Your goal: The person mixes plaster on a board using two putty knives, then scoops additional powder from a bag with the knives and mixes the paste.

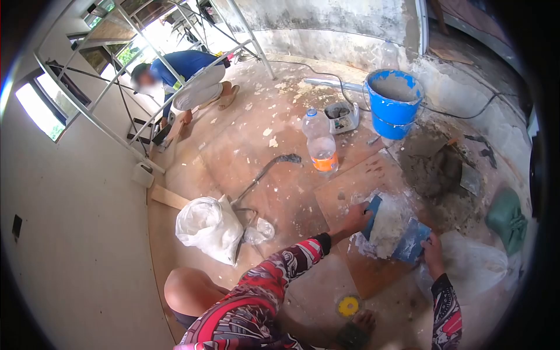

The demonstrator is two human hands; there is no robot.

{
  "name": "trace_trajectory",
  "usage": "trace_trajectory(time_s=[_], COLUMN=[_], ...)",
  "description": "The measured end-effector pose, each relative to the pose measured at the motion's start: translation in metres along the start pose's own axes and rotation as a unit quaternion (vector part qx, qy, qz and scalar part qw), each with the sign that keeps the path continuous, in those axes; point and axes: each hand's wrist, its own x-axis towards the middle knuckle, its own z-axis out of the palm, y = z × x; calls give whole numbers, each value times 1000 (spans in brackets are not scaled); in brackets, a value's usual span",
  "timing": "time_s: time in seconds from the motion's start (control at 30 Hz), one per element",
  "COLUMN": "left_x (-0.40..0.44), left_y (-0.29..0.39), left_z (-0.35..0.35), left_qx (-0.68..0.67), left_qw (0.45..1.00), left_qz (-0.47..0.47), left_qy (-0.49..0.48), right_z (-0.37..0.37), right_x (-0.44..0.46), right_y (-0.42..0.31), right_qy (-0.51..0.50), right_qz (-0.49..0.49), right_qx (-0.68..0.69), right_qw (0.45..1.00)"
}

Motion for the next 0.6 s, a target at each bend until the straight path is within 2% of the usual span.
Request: trace_trajectory(time_s=[0.07,0.1,0.13,0.17,0.2,0.23,0.27,0.3,0.33,0.4,0.47,0.57,0.6], left_x=[2,1,2,17,33,59,36,9,-20,-14,-24,-30,-32], left_y=[-8,-15,-22,-68,-114,-250,-175,-86,11,-19,-11,-13,-12], left_z=[10,19,12,33,55,65,44,18,-11,-4,-9,-10,-10], left_qx=[-91,-136,-67,-36,-5,319,178,0,-152,-243,-175,-158,-164], left_qw=[993,984,993,995,997,918,973,999,988,967,982,985,983], left_qz=[6,7,-62,-44,-27,231,147,54,-34,-62,-55,-42,-39], left_qy=[81,115,75,76,78,53,15,2,21,43,35,61,70], right_z=[4,4,-5,2,3,3,1,1,-4,0,0,-1,-2], right_x=[-13,9,17,4,5,-3,-4,-9,-14,-5,-18,-5,-6], right_y=[-29,1,38,-1,-2,-14,-11,-17,-9,-20,-42,-10,-10], right_qy=[1,25,50,10,-15,-5,10,28,37,34,25,35,29], right_qz=[76,-30,-122,-91,-86,-55,-84,-53,-26,13,80,-15,-13], right_qx=[34,-52,-143,-83,-46,-71,-89,-57,-76,-53,18,-42,-44], right_qw=[997,998,981,992,995,996,992,997,996,998,996,998,999])
